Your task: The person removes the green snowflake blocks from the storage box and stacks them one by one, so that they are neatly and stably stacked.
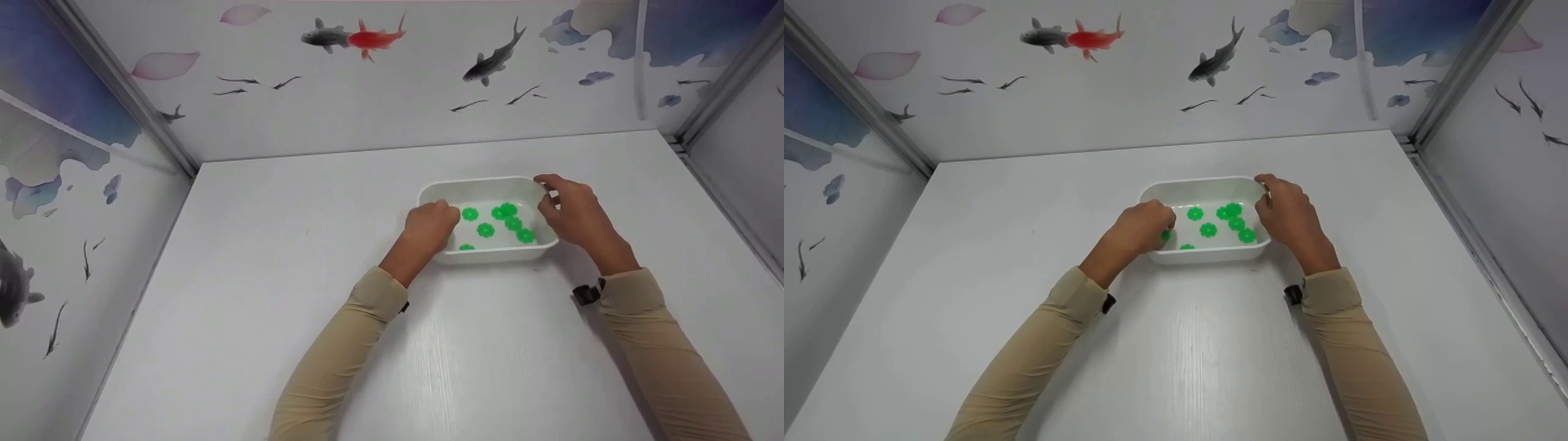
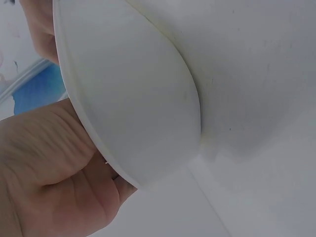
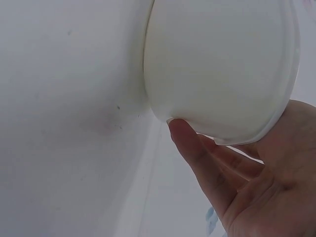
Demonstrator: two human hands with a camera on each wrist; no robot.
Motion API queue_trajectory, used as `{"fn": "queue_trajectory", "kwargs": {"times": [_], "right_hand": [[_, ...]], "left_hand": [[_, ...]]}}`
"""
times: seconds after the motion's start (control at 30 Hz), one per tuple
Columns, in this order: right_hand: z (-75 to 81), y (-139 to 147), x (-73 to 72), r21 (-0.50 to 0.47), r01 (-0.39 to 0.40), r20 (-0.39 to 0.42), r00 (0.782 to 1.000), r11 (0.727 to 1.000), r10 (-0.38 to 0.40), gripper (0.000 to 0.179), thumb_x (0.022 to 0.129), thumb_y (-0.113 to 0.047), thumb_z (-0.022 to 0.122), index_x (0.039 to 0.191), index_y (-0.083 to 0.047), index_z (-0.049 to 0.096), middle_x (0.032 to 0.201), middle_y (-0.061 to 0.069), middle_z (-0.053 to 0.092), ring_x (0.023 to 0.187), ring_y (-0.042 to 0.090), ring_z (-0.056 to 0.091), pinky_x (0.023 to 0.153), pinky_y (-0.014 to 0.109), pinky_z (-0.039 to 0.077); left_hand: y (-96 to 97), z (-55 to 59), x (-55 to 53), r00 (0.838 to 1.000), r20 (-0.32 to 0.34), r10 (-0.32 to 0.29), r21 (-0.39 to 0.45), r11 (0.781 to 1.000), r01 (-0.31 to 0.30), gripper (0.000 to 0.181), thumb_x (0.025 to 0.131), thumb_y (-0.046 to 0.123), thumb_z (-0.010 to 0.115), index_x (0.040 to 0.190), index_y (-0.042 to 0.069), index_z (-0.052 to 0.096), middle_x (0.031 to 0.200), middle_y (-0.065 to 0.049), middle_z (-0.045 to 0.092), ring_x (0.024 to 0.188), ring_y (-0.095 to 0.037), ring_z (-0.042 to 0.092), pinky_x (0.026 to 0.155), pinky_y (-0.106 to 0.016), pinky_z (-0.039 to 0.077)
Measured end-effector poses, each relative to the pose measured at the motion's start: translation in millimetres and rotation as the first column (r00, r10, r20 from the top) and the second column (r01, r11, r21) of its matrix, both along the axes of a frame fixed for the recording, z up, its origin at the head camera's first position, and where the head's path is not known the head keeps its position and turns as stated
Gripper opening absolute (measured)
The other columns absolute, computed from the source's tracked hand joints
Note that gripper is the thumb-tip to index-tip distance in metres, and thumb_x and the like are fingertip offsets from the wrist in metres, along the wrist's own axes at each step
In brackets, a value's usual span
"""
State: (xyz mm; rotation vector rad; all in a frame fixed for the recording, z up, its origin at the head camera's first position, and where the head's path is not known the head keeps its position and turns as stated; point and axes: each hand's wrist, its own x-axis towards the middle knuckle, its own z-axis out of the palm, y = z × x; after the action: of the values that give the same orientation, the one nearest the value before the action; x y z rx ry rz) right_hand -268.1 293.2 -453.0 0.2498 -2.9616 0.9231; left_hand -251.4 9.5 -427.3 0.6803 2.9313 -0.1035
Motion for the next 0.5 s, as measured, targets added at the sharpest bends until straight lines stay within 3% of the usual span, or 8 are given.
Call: {"fn": "queue_trajectory", "kwargs": {"times": [0.5], "right_hand": [[-0.4,-0.7,-0.4,0.013,-0.002,0.002,1.000,1.000,0.001,0.051,0.109,-0.012,0.050,0.159,-0.008,0.050,0.150,0.028,0.060,0.124,0.044,0.068,0.095,0.061,0.062]], "left_hand": [[4.3,-0.5,-3.2,0.999,0.033,-0.014,-0.007,1.000,0.014,0.027,0.106,0.012,0.069,0.133,0.017,0.073,0.125,-0.006,0.074,0.104,-0.019,0.070,0.095,-0.036,0.064]]}}
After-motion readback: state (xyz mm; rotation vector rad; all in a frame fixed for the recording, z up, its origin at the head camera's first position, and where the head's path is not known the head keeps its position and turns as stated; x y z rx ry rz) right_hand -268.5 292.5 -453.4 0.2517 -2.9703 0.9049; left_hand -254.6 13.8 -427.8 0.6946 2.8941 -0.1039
